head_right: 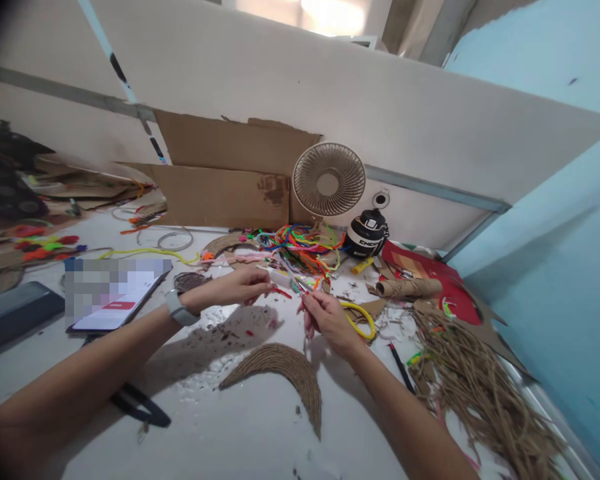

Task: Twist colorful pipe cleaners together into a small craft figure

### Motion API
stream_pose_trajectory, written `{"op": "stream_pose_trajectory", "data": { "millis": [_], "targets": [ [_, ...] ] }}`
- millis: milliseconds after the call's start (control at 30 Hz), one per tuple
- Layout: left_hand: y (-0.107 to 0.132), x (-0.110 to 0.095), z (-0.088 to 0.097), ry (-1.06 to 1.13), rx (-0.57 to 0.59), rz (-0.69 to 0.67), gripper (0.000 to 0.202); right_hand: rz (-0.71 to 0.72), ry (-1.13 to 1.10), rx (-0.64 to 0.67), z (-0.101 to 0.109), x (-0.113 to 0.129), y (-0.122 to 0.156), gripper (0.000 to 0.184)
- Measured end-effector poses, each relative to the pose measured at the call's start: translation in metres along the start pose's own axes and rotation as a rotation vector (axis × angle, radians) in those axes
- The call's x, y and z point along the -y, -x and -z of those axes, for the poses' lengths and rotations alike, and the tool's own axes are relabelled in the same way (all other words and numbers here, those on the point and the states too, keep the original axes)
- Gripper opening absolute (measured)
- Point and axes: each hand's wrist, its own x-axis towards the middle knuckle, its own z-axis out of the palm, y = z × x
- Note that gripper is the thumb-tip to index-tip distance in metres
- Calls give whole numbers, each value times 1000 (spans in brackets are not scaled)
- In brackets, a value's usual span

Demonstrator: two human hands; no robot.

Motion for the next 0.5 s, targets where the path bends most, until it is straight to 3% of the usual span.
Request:
{"op": "stream_pose_trajectory", "data": {
  "millis": [100,233,367,500],
  "targets": [
    [1,6,-4,-183,140,-42,25,1,192,80,-2,-7,-4,33],
    [3,10,-16,-215,324,-39,24,192,609,85,-10,-24,-4,21],
    [1,12,-27,-248,275,-37,17,262,799,66,-20,-35,-1,17],
    [0,12,-28,-260,256,-53,17,251,809,69,-21,-32,1,19]
  ]
}}
